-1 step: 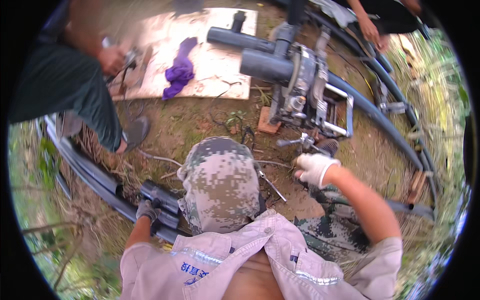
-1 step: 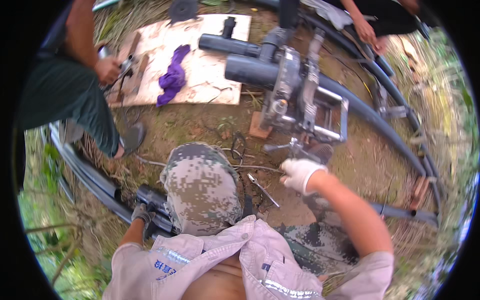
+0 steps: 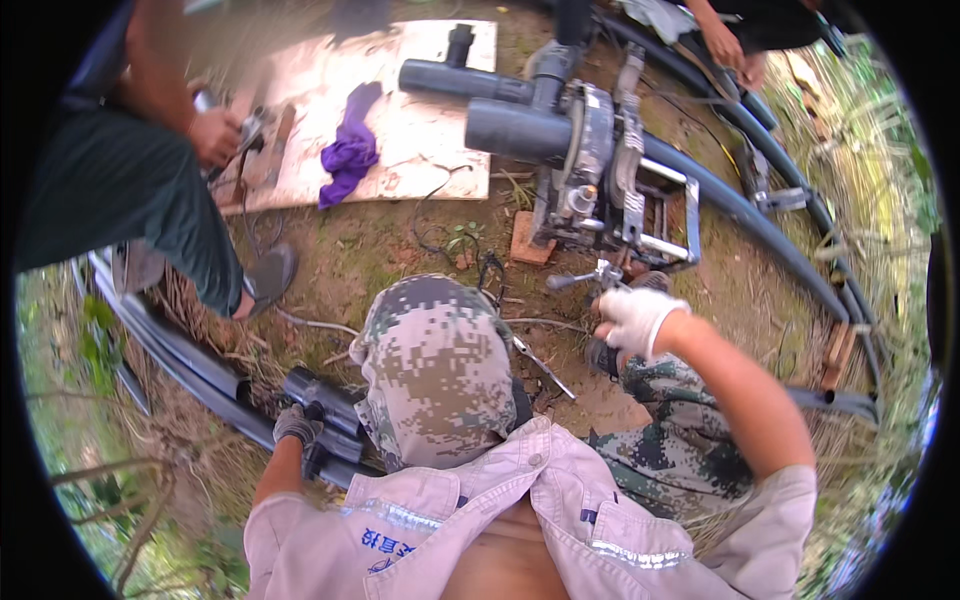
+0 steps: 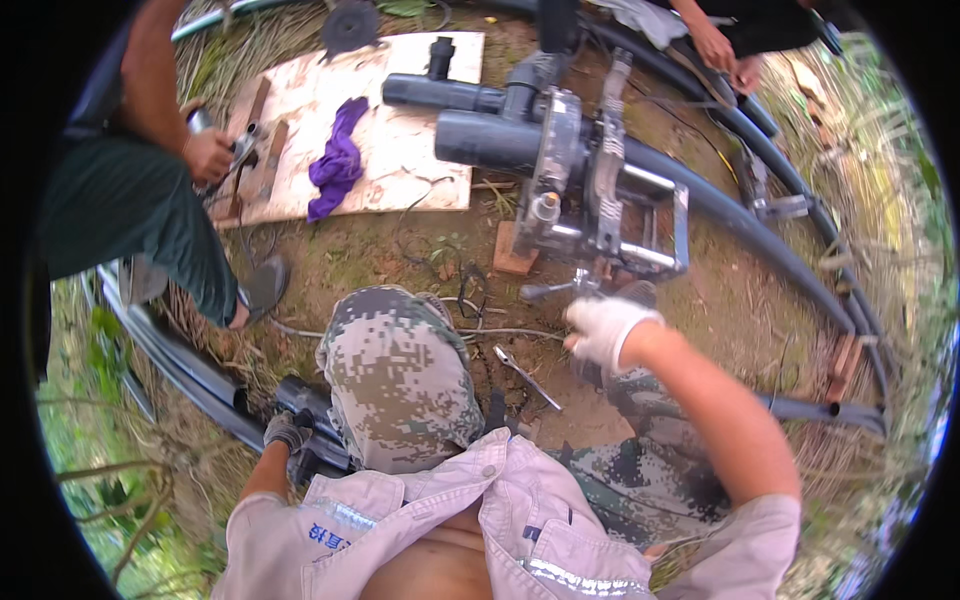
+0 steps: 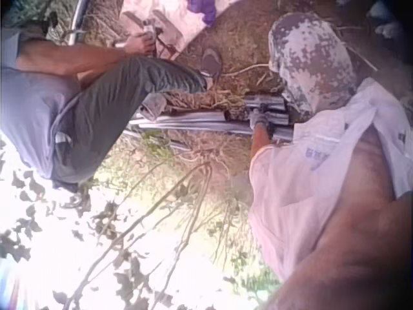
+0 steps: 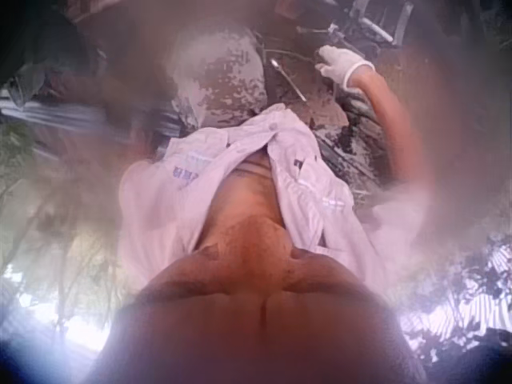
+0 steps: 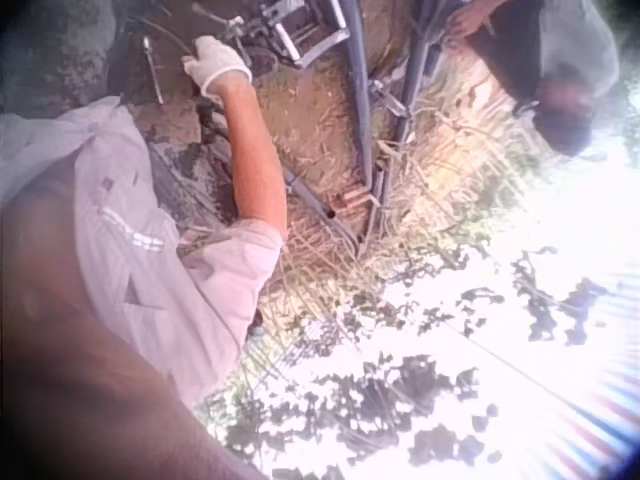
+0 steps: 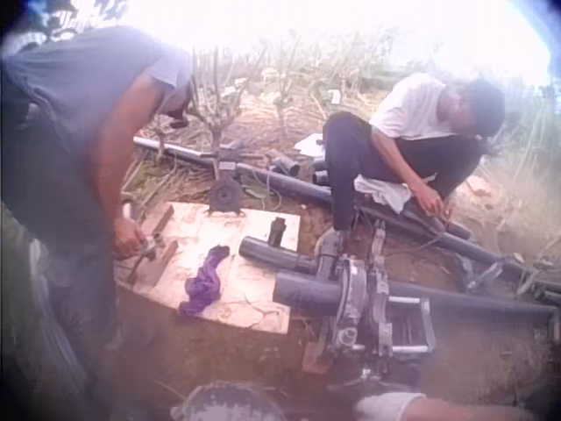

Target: The person assembles black plastic pipes using a pipe clamp tool and an adjustable wrench. They tighten the clamp around a pipe joint, reposition the tool, and continue securing the connection while another person works nearby.

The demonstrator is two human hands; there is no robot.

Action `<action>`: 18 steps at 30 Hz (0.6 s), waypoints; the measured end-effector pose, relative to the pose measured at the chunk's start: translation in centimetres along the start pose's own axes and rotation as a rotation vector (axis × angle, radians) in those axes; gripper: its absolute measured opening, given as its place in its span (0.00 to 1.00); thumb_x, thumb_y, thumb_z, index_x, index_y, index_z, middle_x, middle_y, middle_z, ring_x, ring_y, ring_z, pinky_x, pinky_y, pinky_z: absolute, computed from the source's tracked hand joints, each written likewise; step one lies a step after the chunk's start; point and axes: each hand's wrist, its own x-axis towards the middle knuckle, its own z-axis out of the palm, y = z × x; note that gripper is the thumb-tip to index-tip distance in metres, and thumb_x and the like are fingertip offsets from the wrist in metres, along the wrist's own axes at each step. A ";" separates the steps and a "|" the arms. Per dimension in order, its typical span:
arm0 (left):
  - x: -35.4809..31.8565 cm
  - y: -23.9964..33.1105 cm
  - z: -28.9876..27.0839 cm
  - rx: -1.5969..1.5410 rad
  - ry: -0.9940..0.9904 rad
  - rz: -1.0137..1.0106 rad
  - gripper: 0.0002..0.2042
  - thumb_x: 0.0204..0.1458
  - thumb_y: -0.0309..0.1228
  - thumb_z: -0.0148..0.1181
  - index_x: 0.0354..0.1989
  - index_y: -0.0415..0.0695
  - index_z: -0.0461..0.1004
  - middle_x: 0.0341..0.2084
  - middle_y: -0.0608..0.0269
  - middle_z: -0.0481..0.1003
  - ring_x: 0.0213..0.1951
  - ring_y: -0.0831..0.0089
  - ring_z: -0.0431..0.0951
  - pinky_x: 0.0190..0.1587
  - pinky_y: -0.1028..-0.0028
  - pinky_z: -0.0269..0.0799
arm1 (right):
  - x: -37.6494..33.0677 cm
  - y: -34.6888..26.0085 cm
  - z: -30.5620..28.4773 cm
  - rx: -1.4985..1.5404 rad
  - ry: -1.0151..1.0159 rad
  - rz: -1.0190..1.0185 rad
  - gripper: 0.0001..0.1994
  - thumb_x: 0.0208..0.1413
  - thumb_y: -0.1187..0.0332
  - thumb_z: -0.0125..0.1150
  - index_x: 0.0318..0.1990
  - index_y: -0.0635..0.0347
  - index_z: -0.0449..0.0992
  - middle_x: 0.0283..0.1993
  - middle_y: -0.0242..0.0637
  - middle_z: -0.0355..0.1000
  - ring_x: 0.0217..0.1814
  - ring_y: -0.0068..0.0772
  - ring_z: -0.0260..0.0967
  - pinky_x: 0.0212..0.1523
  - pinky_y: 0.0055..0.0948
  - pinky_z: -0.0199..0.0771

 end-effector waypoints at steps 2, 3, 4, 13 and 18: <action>-1.9 2.1 -6.4 0.116 0.065 0.092 0.31 0.41 0.49 0.74 0.53 0.47 0.75 0.51 0.48 0.79 0.55 0.52 0.78 0.58 0.58 0.74 | -2.4 1.2 -3.1 -0.061 0.165 0.011 0.20 0.62 0.60 0.62 0.56 0.64 0.75 0.51 0.56 0.78 0.54 0.57 0.76 0.54 0.46 0.76; -3.9 3.2 -9.7 0.162 0.102 0.130 0.31 0.40 0.48 0.74 0.52 0.47 0.76 0.50 0.49 0.79 0.55 0.53 0.79 0.58 0.58 0.74 | -3.0 2.9 -3.4 0.000 0.309 -0.037 0.21 0.63 0.60 0.62 0.58 0.63 0.74 0.50 0.57 0.78 0.54 0.58 0.77 0.54 0.46 0.76; -5.5 4.2 -12.9 0.201 0.176 0.176 0.30 0.40 0.48 0.75 0.51 0.47 0.76 0.49 0.49 0.80 0.54 0.53 0.79 0.58 0.59 0.74 | -4.4 3.0 -4.5 0.040 0.389 -0.035 0.21 0.64 0.59 0.61 0.59 0.63 0.73 0.49 0.57 0.78 0.53 0.58 0.77 0.54 0.46 0.75; -20.1 11.3 -32.0 0.314 1.193 0.835 0.27 0.38 0.36 0.74 0.51 0.51 0.74 0.46 0.59 0.73 0.47 0.55 0.76 0.49 0.58 0.76 | -7.1 0.0 -7.0 0.181 0.715 -0.329 0.24 0.61 0.66 0.65 0.63 0.61 0.70 0.48 0.47 0.77 0.48 0.47 0.77 0.53 0.41 0.75; -30.3 22.7 -39.6 0.412 1.508 1.268 0.28 0.34 0.29 0.74 0.49 0.52 0.75 0.46 0.62 0.72 0.48 0.55 0.76 0.48 0.59 0.76 | -9.4 2.0 -7.6 0.625 0.915 -0.392 0.31 0.58 0.67 0.67 0.68 0.56 0.65 0.52 0.42 0.72 0.49 0.32 0.73 0.55 0.34 0.75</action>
